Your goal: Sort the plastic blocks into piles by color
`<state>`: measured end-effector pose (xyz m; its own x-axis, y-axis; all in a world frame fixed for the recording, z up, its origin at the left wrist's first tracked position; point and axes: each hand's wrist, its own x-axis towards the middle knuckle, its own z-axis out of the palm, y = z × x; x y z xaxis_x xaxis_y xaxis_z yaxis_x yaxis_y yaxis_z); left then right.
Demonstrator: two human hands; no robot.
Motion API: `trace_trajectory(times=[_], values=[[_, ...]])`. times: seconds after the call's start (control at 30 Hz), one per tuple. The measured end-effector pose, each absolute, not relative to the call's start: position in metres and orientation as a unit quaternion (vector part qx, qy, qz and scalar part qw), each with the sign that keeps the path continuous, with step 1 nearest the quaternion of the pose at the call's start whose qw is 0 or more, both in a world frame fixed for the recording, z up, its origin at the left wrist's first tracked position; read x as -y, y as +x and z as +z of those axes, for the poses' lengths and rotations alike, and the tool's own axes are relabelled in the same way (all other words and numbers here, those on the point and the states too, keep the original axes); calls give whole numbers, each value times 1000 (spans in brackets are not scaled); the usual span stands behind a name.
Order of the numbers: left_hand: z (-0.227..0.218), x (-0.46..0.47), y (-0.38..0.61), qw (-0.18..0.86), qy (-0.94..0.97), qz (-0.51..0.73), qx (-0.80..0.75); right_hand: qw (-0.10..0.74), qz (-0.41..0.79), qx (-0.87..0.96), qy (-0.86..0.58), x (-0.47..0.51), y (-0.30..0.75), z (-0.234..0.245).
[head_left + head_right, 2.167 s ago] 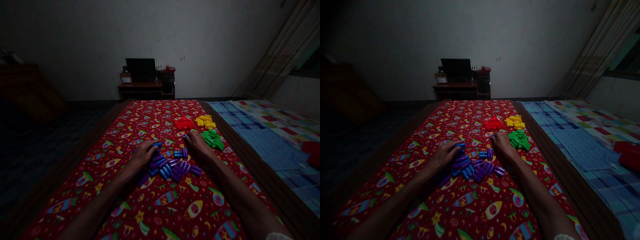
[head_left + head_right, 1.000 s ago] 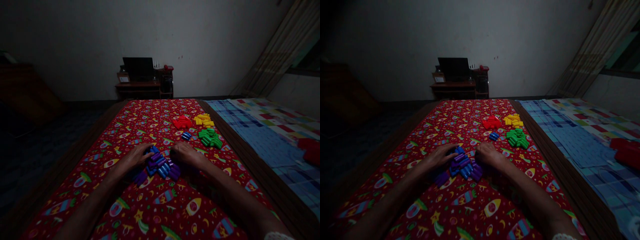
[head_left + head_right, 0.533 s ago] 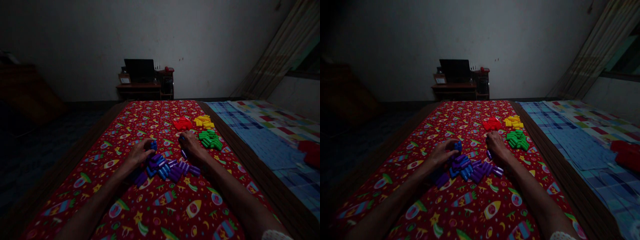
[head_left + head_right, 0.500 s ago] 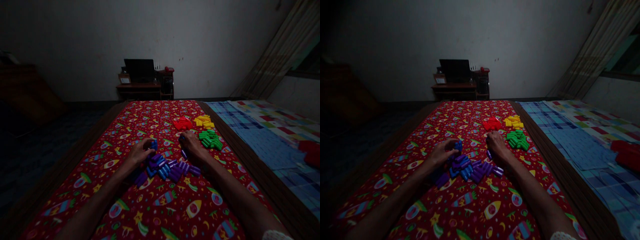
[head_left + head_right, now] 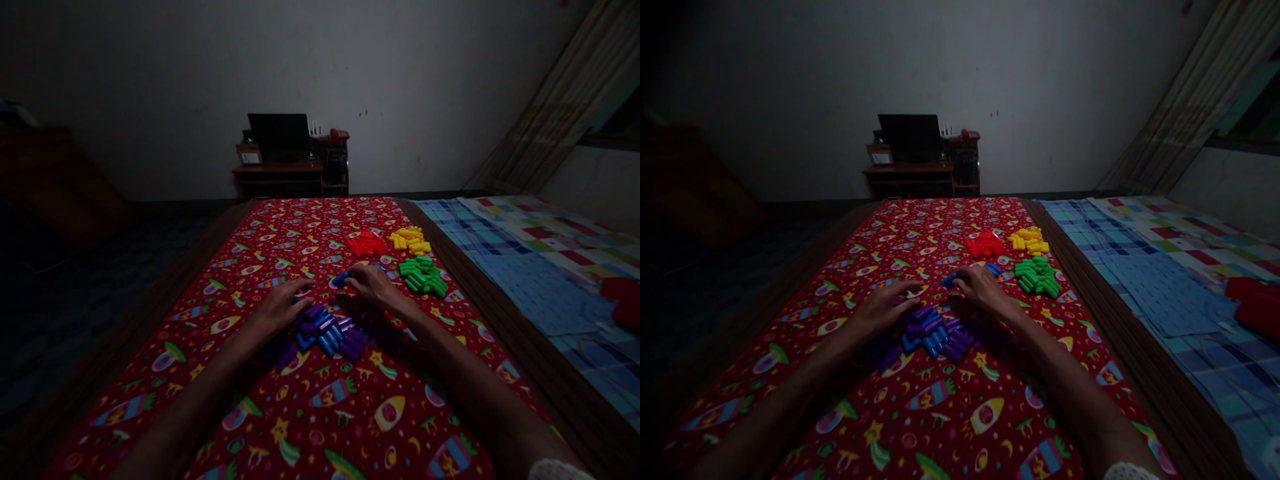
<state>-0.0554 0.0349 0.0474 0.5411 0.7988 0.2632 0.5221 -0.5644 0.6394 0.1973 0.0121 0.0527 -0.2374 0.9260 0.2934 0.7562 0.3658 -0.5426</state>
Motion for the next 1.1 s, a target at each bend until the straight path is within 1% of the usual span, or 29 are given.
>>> trace_trajectory(times=[0.1,0.27,0.37,0.43,0.5,0.57,0.67,0.7,0.77,0.83,0.93,1.0,1.1], values=[[33,-50,-78,209,878,201,-380,294,109,737,-599,-24,221,47],[12,-63,-100,212,886,143,-387,242,68,703,-665,-26,237,46],[19,-61,-97,208,883,139,-397,225,37,678,-699,-22,235,48],[31,-58,-90,201,872,161,-416,221,16,668,-711,-20,232,51],[45,-54,-82,200,854,198,-438,234,11,673,-702,-19,227,55],[56,-48,-74,207,832,234,-459,273,53,699,-659,-16,216,58],[61,-36,-60,234,814,274,-455,337,195,753,-531,-6,189,59],[60,-31,-56,241,816,282,-442,346,239,767,-484,-1,179,59],[54,-22,-48,243,829,293,-409,348,286,786,-425,8,163,57],[48,-14,-43,235,848,293,-374,338,297,792,-413,13,155,55],[39,-8,-41,228,867,289,-336,328,321,771,-441,13,155,54],[34,-9,-39,229,862,297,-340,322,339,757,-458,12,157,53],[31,-11,-36,232,843,315,-370,331,333,760,-450,11,156,52]])
